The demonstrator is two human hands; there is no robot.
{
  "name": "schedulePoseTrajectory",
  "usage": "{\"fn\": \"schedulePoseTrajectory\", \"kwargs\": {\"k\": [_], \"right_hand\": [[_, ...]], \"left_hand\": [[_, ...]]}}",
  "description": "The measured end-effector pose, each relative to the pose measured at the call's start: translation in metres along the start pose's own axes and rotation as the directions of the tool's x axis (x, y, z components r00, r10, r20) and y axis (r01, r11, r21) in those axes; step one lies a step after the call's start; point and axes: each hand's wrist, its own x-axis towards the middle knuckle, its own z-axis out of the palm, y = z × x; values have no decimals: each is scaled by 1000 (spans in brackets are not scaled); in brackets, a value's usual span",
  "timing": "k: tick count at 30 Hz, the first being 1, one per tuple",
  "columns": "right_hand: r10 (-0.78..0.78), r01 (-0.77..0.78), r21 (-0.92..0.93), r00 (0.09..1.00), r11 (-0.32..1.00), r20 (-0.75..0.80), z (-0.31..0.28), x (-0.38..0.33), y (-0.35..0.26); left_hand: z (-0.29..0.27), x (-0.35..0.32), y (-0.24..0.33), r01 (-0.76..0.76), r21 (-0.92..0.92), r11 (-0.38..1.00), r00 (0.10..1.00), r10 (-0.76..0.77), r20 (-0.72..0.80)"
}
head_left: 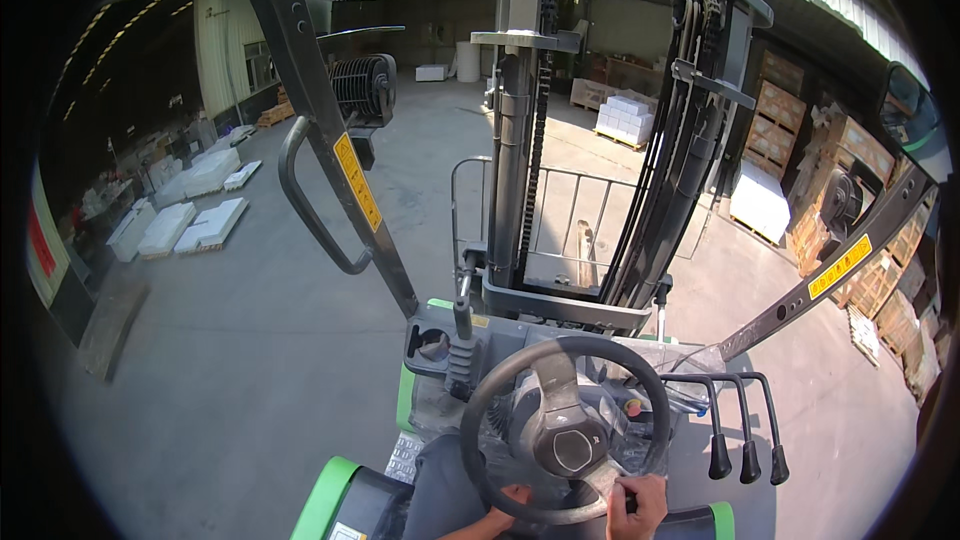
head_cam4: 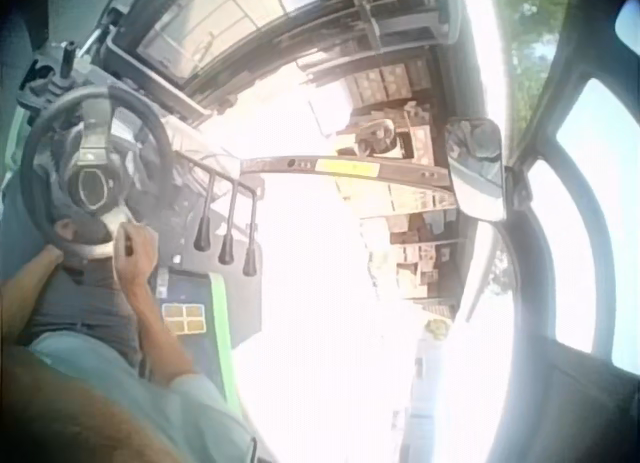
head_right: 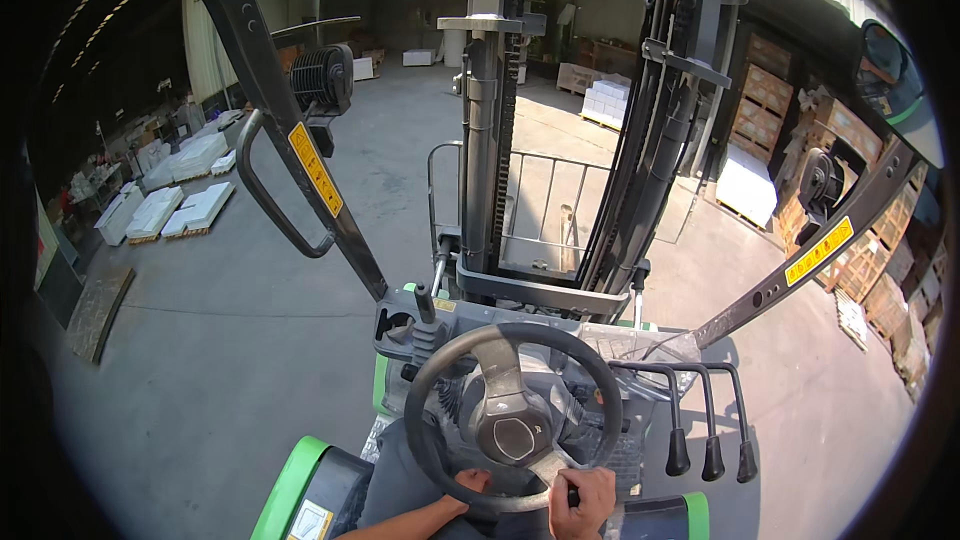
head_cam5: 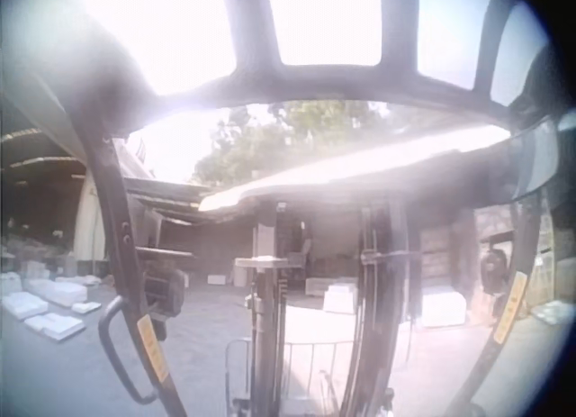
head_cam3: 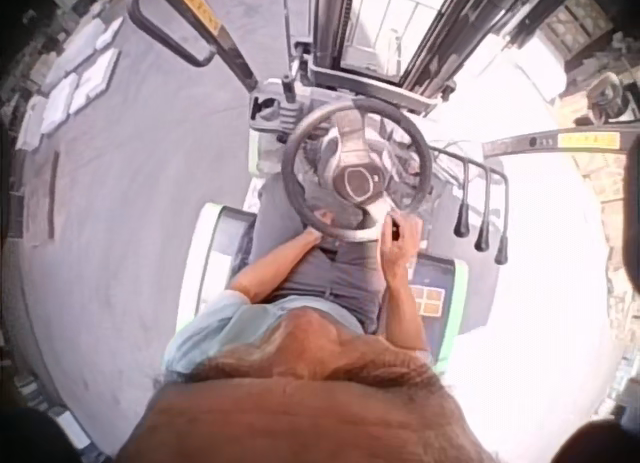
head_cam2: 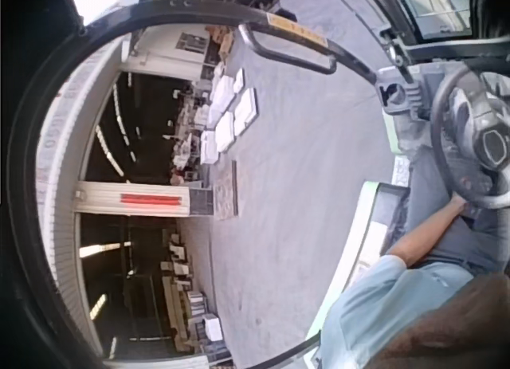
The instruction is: The person operates a forklift inside a warehouse, steering and maneuvering around stacks of white panels and wooden pallets. The forklift forks remain empty throughout the clip, and no lifting or loading actions are performed.
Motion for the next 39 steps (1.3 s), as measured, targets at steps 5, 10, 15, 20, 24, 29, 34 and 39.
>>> {"fn": "schedulePoseTrajectory", "kwargs": {"k": [5, 10, 15, 20, 24, 29, 34, 39], "right_hand": [[296, -294, 33, 946, 955, -130, 8, 25, 20], [368, -353, 125, 921, 927, -128, 29, 68, -8], [338, -314, 156, 926, 937, -168, 38, 70, -7], [336, -311, 162, 928, 937, -163, 29, 46, -9], [272, -263, 79, 951, 962, -144, 25, 32, -19], [380, -377, 51, 918, 925, -109, 15, 20, -58], [296, -297, 4, 947, 955, -123, 14, -15, -70], [436, -439, 14, 889, 899, -137, 18, -35, -75]], "left_hand": [[-7, 1, -10, -4, 4, 1000, 995, 4, 96], [-14, -23, -9, -2, -242, 970, 994, 29, 106], [-21, -28, -6, 20, -224, 974, 991, 10, 132], [-27, -30, -8, 16, -206, 978, 991, 12, 132], [-33, -38, -7, 4, -216, 976, 993, 21, 117], [-52, -55, 1, 2, -231, 973, 994, 25, 110], [-55, -58, -2, -140, -155, 978, 976, 163, 143], [-48, -57, -22, -190, -215, 958, 976, 209, 66]]}}
